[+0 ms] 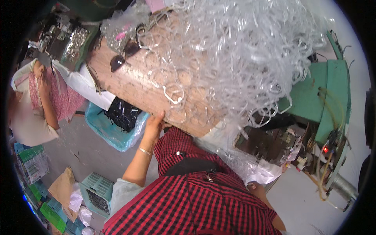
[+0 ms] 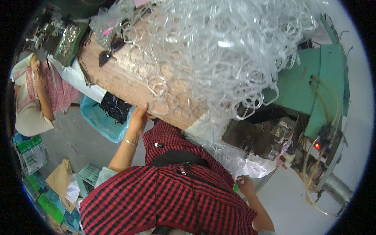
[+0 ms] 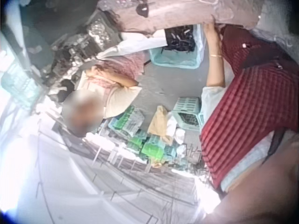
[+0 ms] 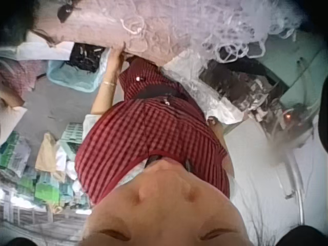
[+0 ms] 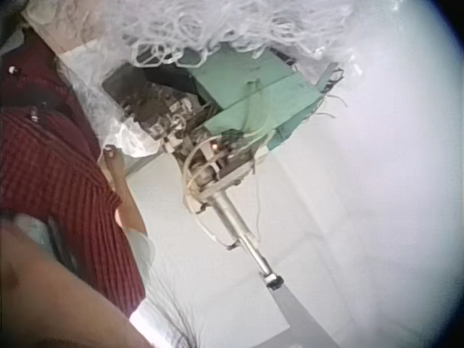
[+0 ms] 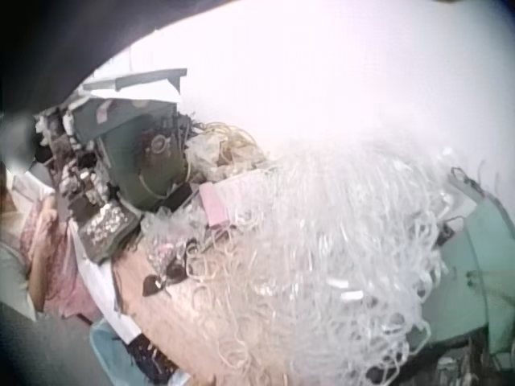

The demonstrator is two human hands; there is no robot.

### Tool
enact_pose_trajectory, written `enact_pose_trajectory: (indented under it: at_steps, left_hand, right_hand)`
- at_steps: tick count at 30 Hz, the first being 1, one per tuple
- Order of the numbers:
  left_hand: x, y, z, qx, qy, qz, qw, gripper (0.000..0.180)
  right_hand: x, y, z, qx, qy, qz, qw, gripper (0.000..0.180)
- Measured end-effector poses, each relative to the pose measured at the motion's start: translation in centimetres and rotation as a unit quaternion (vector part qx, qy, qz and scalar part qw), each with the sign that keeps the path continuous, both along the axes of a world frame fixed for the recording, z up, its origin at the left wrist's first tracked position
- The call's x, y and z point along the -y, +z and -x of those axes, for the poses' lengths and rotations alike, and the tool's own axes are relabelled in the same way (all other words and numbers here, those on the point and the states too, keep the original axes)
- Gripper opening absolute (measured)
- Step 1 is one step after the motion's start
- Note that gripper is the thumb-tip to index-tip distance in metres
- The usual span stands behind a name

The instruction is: The person places a sheet of bubble wrap on the workbench, then repeatedly picks up clear plastic frames and small metal components, inserts them into a press machine, and removes the assembled units. The person handles the parts one at a time and places the finished assemblies on the work surface.

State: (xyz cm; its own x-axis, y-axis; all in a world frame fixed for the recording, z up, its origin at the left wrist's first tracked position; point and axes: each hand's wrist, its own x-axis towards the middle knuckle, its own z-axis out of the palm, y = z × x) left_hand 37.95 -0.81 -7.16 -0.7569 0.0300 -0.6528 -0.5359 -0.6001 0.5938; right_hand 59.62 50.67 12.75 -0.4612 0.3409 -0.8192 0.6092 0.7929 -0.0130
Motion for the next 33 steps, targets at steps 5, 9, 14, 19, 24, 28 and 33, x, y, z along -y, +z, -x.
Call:
enact_pose_trajectory:
  at_steps: [5, 9, 14, 19, 24, 28, 33]
  left_hand:
    - [-1.1, -0.4, 0.0, -0.053, 0.049, 0.028, 0.997, 0.035]
    - [-1.1, -2.9, -1.1, -0.145, 0.058, 0.040, 0.987, 0.040]
    - [-6.1, -13.7, -9.9, -0.062, 0.071, 0.120, 0.988, 0.064]
    - [-13.0, -9.4, -10.4, -0.195, -0.216, 0.300, 0.908, 0.058]
    - [-13.5, -11.4, -7.1, -0.158, -0.250, 0.310, 0.904, 0.048]
    - [-13.4, -8.3, -8.3, -0.016, -0.255, 0.316, 0.914, 0.030]
    - [-13.0, -4.1, -10.1, 0.025, -0.254, 0.327, 0.910, 0.022]
  right_hand:
    - [-3.5, -6.4, -2.3, -0.059, 0.182, -0.042, 0.981, 0.054]
    - [-6.8, -14.6, -6.4, -0.087, 0.228, -0.051, 0.968, 0.058]
    - [-7.1, -20.6, -9.1, -0.084, 0.182, -0.011, 0.980, 0.075]
    - [-6.2, -23.7, -10.8, -0.258, 0.193, -0.002, 0.947, 0.098]
    - [-8.0, -28.6, -11.1, -0.415, 0.256, -0.075, 0.870, 0.097]
    - [-7.8, -29.2, -11.2, -0.446, 0.267, -0.076, 0.851, 0.101]
    - [-9.1, -29.8, -10.6, -0.444, 0.279, 0.045, 0.851, 0.099]
